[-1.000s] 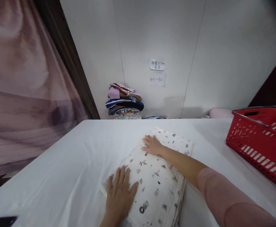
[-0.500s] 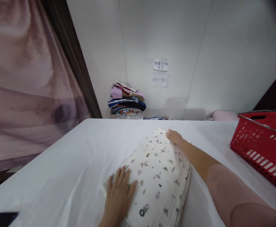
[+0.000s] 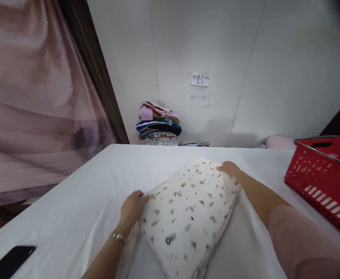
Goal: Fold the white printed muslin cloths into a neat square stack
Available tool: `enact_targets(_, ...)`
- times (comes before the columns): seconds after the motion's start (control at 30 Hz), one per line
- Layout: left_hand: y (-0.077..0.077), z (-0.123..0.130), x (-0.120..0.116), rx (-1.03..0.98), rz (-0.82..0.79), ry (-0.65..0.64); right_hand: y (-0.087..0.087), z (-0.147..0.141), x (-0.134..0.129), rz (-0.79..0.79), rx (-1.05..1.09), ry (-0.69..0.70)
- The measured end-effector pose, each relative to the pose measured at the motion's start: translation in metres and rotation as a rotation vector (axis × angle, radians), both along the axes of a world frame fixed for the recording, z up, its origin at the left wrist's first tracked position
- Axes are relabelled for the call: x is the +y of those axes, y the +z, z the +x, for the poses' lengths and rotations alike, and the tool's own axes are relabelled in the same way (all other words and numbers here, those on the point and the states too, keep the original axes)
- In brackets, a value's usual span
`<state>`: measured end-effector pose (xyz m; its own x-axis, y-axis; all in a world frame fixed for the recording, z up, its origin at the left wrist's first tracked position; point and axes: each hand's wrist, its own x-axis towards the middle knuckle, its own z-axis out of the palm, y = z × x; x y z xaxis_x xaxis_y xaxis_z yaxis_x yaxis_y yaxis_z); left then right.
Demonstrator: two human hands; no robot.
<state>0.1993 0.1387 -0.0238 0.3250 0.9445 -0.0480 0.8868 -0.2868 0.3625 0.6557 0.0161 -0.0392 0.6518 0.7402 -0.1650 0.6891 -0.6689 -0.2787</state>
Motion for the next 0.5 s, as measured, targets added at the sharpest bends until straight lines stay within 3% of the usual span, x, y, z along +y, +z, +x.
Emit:
enact_targets(0.1, 0.007, 0.033, 0.031, 0.008, 0.047, -0.041, 0.000, 0.007, -0.024, -0.006, 0.019, -0.089)
enact_targets(0.23, 0.005, 0.065, 0.056, -0.051, -0.068, 0.035, 0.001, 0.018, -0.051, -0.023, 0.066, -0.151)
enact_targets(0.37, 0.000, 0.057, 0.051, -0.251, -0.108, 0.156, 0.008, 0.024, -0.076, -0.037, 0.207, -0.183)
enact_targets(0.5, -0.005, 0.032, 0.019, -0.315, -0.151, 0.215, 0.012, 0.017, -0.103, 0.016, 0.542, -0.271)
